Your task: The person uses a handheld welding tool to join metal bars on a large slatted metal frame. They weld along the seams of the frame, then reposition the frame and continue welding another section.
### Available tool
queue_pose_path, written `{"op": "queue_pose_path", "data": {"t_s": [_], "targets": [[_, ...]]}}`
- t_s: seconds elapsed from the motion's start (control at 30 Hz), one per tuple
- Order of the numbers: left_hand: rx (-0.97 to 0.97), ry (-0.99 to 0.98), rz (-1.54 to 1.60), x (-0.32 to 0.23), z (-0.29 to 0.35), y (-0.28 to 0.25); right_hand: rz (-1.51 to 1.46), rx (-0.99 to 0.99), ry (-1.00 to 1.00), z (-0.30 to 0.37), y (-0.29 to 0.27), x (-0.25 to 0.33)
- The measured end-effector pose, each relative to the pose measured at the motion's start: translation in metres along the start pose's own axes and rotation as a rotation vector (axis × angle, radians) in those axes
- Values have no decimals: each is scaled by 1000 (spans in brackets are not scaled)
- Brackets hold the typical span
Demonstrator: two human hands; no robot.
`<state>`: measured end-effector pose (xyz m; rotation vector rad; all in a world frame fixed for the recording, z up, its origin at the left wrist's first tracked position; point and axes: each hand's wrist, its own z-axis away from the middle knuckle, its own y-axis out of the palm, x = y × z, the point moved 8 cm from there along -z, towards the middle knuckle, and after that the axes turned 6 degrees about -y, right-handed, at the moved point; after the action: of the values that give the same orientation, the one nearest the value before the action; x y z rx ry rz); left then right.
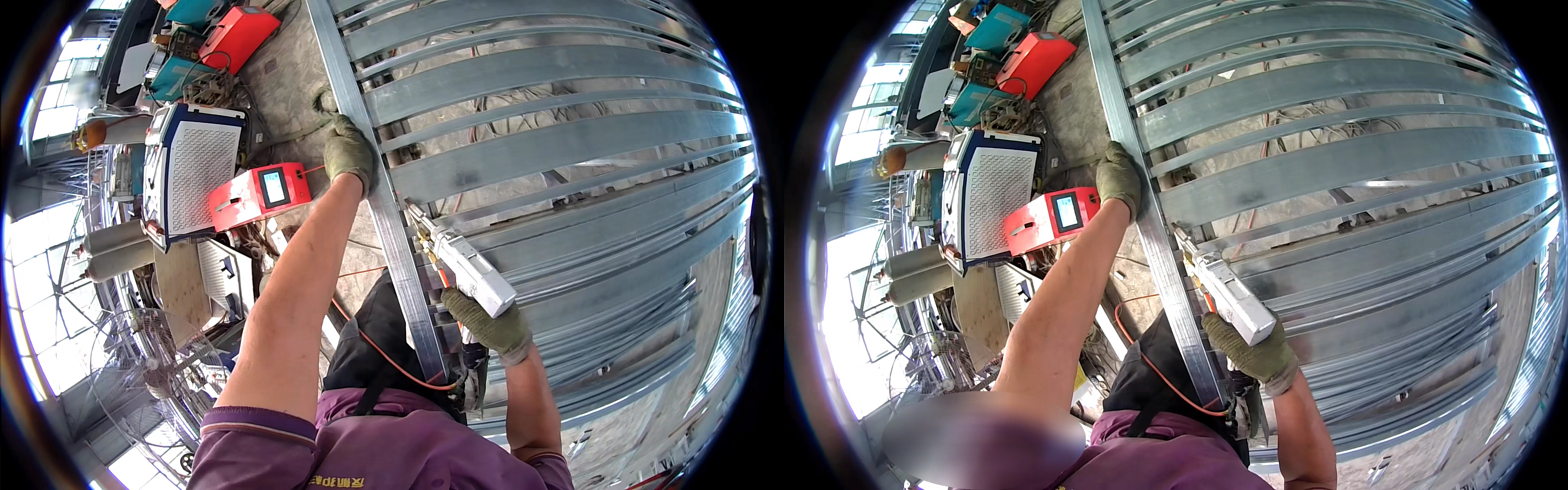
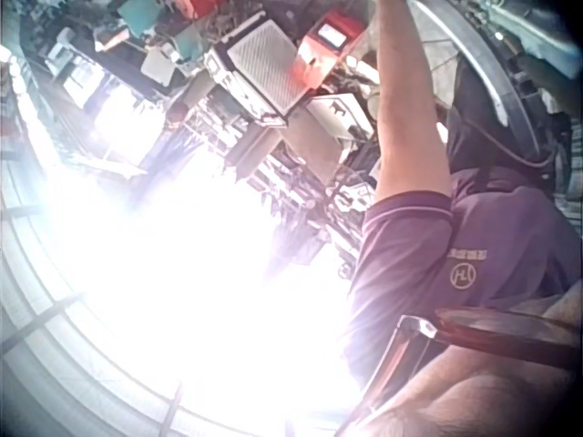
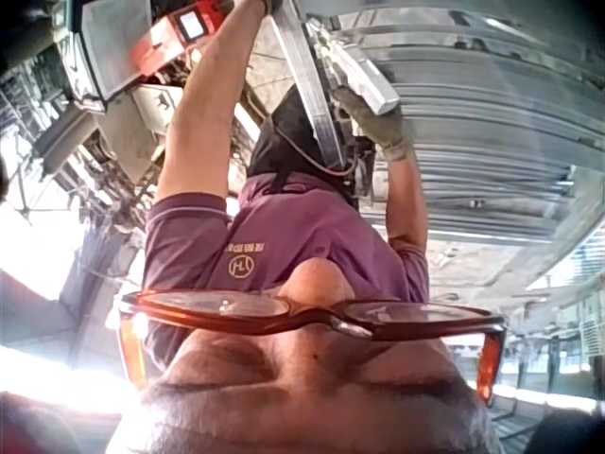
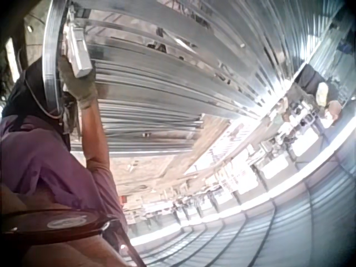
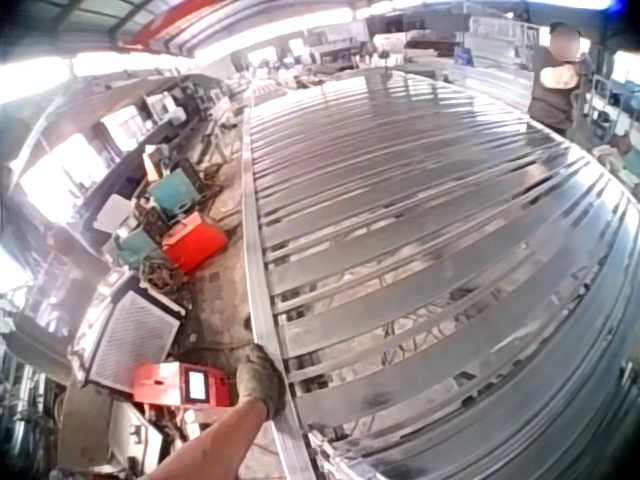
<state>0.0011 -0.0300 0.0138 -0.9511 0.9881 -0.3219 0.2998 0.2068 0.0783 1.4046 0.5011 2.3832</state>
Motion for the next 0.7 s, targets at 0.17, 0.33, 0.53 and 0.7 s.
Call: {"op": "queue_pose_path", "data": {"t_s": [0.17, 0.33, 0.53, 0.7], "targets": [[33, -56, 3, -1, 3, -2, 12, -2, 17, -5, 1, -10], [47, -59, -34, -3, 5, -2, 64, 3, 49, -5, 3, -2], [-8, -7, -29, -7, 9, -6, 200, 8, -101, -7, 7, 4], [92, -52, 13, -1, 1, 2, 170, -11, -13, -6, 9, 6]]}}
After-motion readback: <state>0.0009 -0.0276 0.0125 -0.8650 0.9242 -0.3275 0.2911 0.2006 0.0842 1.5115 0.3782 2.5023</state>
